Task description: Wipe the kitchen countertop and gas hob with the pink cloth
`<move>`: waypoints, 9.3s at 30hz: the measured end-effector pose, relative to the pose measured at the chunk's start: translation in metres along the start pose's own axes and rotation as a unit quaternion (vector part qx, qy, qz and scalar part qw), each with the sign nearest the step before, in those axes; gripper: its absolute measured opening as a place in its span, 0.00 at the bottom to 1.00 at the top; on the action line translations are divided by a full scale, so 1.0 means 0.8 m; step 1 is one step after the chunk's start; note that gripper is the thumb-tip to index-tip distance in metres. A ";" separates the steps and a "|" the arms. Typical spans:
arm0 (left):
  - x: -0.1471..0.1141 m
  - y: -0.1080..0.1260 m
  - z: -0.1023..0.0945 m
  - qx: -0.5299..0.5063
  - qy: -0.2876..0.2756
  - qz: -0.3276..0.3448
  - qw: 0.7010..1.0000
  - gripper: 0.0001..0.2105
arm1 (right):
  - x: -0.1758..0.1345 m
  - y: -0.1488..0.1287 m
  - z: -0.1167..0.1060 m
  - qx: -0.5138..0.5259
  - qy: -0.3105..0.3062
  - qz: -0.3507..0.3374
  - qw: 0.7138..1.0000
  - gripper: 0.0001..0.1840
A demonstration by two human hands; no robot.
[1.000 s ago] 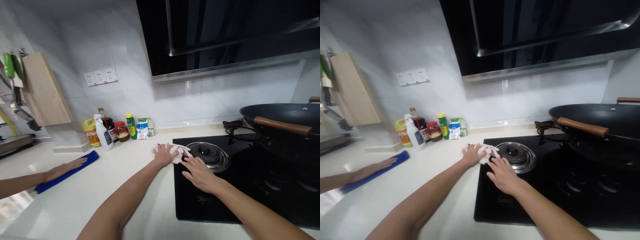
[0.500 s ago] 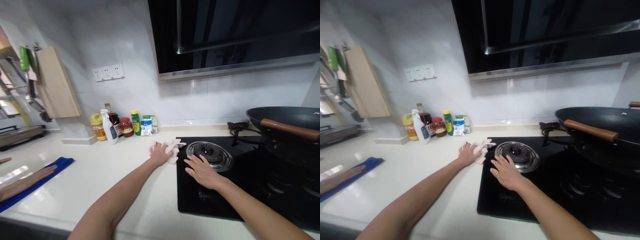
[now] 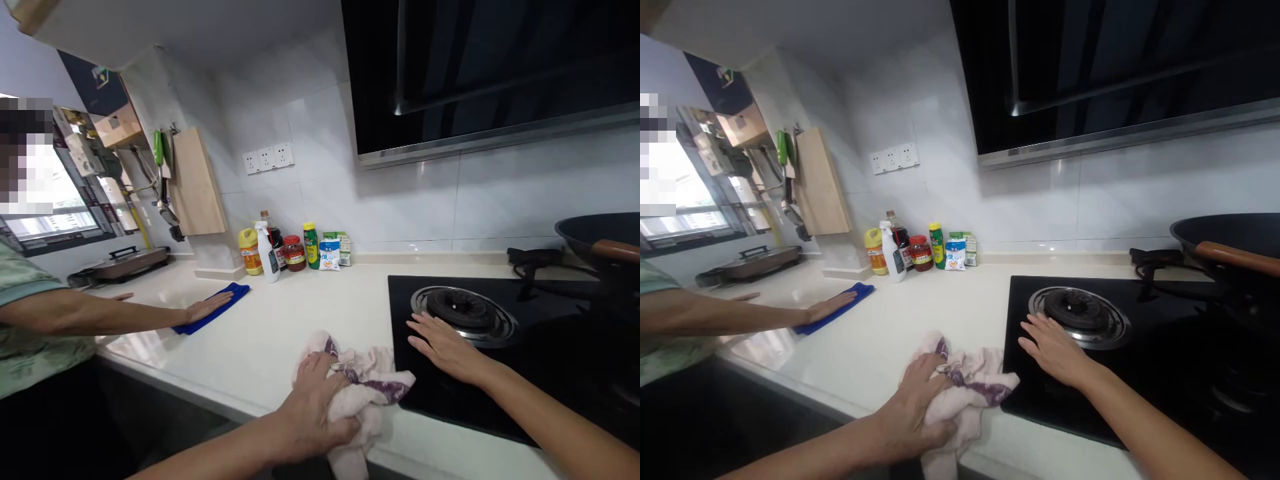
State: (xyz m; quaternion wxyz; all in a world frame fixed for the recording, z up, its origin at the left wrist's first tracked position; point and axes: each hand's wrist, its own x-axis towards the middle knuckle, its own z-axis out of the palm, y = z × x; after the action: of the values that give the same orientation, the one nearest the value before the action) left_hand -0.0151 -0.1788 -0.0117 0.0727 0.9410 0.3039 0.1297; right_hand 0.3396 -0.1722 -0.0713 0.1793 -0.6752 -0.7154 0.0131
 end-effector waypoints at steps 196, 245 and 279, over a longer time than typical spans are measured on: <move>0.166 -0.002 0.029 0.020 -0.030 -0.010 0.999 0.30 | -0.008 -0.017 -0.031 0.076 0.039 -0.039 0.996 0.31; 0.172 0.015 0.043 -0.367 0.179 -0.022 0.913 0.13 | -0.007 -0.054 -0.062 0.002 0.031 -0.109 0.994 0.12; 0.178 0.011 0.056 -0.318 0.144 0.025 0.937 0.11 | -0.038 -0.090 -0.081 0.119 -0.103 -0.138 0.978 0.21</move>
State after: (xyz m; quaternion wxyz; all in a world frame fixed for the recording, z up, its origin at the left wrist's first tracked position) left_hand 0.1143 -0.1045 -0.0240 0.3204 0.8471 0.2308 0.3557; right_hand 0.2892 -0.2226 0.0005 0.1840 -0.5391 -0.8095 0.1423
